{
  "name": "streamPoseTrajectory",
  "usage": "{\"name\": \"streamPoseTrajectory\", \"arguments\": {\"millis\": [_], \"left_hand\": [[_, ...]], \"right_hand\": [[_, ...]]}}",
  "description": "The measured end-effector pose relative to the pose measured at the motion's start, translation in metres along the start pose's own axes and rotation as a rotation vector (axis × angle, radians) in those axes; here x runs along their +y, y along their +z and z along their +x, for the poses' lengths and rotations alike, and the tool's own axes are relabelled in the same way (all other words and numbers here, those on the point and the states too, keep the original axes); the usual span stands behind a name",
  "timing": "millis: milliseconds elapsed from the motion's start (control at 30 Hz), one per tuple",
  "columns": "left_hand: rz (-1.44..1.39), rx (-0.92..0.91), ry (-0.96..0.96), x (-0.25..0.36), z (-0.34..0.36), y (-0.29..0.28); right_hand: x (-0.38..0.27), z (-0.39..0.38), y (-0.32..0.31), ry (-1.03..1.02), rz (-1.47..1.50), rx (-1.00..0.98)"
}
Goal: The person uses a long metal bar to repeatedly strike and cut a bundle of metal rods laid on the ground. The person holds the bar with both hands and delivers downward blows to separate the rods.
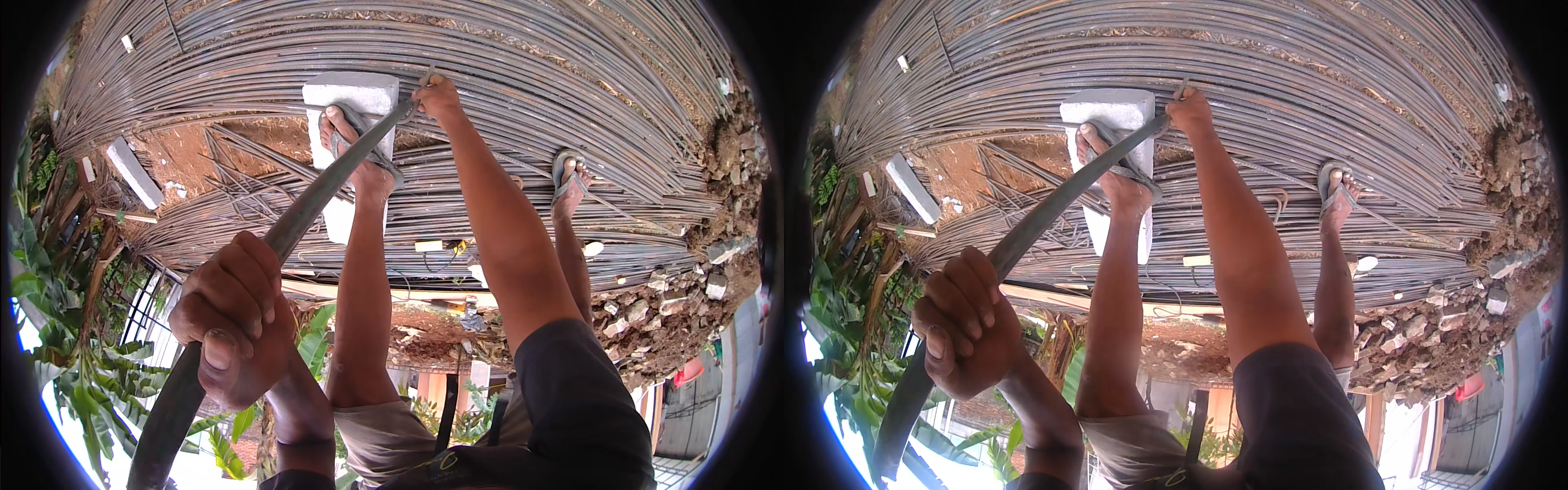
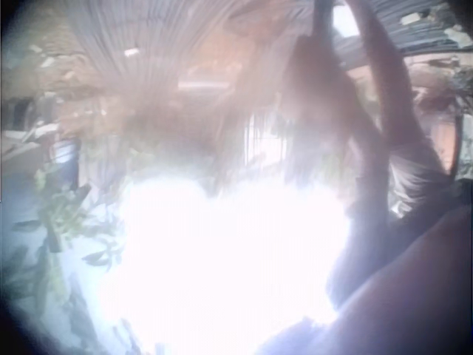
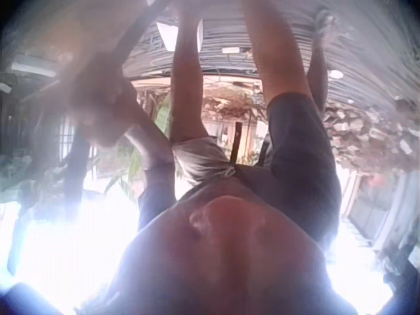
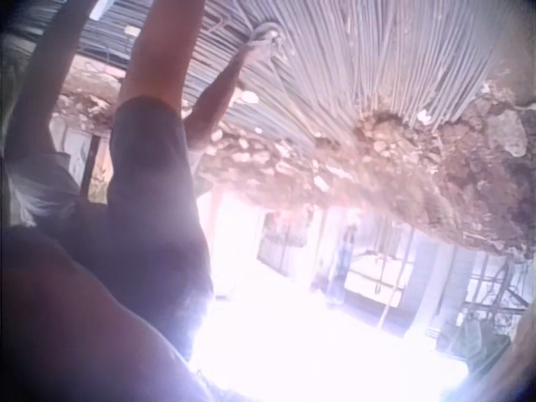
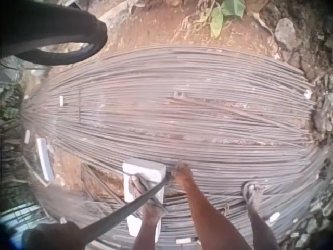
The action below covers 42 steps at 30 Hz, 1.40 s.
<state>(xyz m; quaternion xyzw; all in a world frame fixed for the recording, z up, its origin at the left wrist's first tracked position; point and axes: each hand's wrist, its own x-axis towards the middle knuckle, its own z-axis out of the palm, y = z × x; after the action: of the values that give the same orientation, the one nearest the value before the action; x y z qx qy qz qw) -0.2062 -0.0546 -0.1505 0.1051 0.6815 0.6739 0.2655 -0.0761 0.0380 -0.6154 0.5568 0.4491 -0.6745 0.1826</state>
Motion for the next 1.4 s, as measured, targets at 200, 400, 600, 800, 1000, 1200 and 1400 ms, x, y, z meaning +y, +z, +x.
{"name": "streamPoseTrajectory", "arguments": {"millis": [200,400,600,800,1000,1200,1400], "left_hand": [[0.016,0.029,0.010,0.066,0.005,0.006],[-0.023,0.010,-0.011,0.107,0.029,0.016],[-0.032,-0.164,-0.011,0.118,0.046,-0.002],[-0.004,-0.174,0.029,0.112,0.034,0.002],[0.036,-0.306,0.092,0.109,0.013,-0.004],[0.064,-0.330,0.075,0.110,0.001,0.019],[0.086,-0.064,-0.006,0.103,0.017,0.075]], "right_hand": [[-0.053,-0.108,0.000,-0.431,-0.229,-0.148],[-0.066,-0.148,-0.006,-0.619,-0.427,-0.203],[-0.062,-0.160,-0.009,-0.698,-0.417,-0.217],[-0.056,-0.164,-0.015,-0.719,-0.424,-0.275],[-0.055,-0.182,-0.008,-0.723,-0.353,-0.292],[-0.058,-0.176,-0.010,-0.682,-0.357,-0.232],[-0.051,-0.174,-0.012,-0.787,-0.362,-0.194]]}}
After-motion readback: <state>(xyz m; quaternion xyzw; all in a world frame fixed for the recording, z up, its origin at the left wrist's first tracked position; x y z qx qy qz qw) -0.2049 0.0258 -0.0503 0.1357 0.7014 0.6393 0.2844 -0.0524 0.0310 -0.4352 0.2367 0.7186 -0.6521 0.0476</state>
